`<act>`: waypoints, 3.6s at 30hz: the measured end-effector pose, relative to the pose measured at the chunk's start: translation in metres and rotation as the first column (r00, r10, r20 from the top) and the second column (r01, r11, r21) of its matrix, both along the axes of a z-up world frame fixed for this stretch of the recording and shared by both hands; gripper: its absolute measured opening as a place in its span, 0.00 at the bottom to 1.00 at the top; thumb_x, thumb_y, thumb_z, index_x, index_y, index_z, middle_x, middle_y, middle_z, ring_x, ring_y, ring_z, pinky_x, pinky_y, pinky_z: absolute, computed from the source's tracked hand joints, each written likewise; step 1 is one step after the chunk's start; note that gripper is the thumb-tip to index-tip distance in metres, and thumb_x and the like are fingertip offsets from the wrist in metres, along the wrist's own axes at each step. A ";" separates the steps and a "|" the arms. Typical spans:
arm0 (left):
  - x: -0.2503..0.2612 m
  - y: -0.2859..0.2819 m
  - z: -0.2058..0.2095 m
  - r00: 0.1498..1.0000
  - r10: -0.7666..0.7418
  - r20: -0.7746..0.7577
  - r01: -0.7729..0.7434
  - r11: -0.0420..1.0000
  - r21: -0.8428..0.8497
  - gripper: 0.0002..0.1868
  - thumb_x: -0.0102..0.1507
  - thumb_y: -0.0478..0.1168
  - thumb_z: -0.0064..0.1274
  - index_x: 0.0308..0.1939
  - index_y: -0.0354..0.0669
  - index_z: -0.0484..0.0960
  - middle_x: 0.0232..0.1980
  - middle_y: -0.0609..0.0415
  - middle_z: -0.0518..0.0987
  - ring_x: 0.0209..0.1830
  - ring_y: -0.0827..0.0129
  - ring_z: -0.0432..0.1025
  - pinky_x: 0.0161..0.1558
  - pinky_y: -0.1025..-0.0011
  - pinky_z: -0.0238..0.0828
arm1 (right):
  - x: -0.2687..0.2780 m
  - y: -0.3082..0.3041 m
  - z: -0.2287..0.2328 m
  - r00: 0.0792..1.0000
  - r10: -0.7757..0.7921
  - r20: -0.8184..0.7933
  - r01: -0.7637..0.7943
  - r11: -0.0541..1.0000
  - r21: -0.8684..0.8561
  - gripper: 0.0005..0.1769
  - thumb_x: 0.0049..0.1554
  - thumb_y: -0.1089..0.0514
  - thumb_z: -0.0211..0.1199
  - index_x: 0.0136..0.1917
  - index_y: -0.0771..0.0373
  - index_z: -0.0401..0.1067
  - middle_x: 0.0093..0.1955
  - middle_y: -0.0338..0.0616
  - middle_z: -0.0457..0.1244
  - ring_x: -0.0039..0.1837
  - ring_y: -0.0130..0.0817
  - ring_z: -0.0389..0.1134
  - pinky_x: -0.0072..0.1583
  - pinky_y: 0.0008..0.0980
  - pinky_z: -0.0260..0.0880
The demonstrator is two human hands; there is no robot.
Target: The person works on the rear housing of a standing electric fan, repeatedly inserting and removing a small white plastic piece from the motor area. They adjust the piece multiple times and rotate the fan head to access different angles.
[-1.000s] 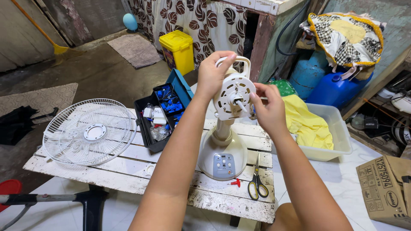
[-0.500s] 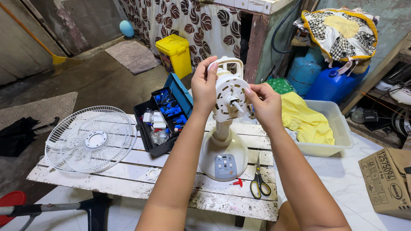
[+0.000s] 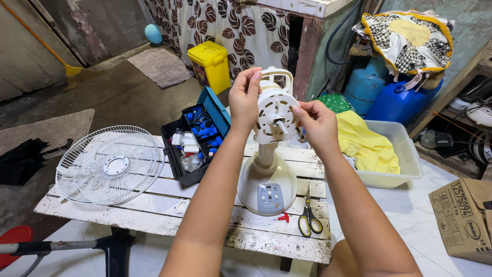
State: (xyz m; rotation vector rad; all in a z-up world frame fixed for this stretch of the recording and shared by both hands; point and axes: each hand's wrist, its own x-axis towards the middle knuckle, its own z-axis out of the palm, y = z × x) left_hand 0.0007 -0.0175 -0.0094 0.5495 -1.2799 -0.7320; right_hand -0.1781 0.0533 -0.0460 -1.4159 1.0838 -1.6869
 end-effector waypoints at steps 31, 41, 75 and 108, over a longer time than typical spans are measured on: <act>0.017 0.001 0.003 0.968 -0.247 0.052 0.219 0.924 0.314 0.21 0.69 0.54 0.53 0.46 0.37 0.81 0.37 0.61 0.78 0.36 0.81 0.69 0.41 0.78 0.70 | -0.011 0.006 0.019 0.993 0.119 -0.003 -0.118 0.992 0.045 0.08 0.62 0.59 0.65 0.53 0.64 0.74 0.46 0.38 0.68 0.47 0.23 0.67 0.51 0.25 0.68; 0.012 0.001 0.010 0.900 -0.432 -0.059 0.426 0.845 0.324 0.23 0.66 0.56 0.53 0.44 0.36 0.78 0.44 0.46 0.86 0.41 0.71 0.81 0.45 0.72 0.79 | 0.016 0.022 0.059 0.855 -0.169 -0.489 0.037 0.963 -0.268 0.09 0.64 0.60 0.62 0.54 0.65 0.79 0.44 0.38 0.58 0.42 0.24 0.60 0.45 0.25 0.63; 0.000 0.010 0.017 0.985 -0.046 0.164 0.012 0.979 0.203 0.25 0.67 0.57 0.52 0.38 0.36 0.81 0.33 0.52 0.86 0.30 0.76 0.78 0.35 0.76 0.74 | -0.001 0.056 0.062 0.924 -0.123 -0.363 0.143 0.989 0.031 0.09 0.59 0.65 0.66 0.53 0.68 0.73 0.43 0.41 0.70 0.44 0.23 0.70 0.47 0.25 0.71; -0.002 -0.014 0.003 0.983 -0.176 0.054 0.155 0.950 0.269 0.27 0.66 0.59 0.53 0.37 0.35 0.80 0.34 0.50 0.86 0.30 0.77 0.75 0.35 0.76 0.73 | 0.017 0.062 0.068 0.561 -0.369 -0.741 0.041 0.906 -0.420 0.09 0.60 0.65 0.66 0.54 0.68 0.78 0.46 0.54 0.67 0.47 0.40 0.69 0.50 0.32 0.70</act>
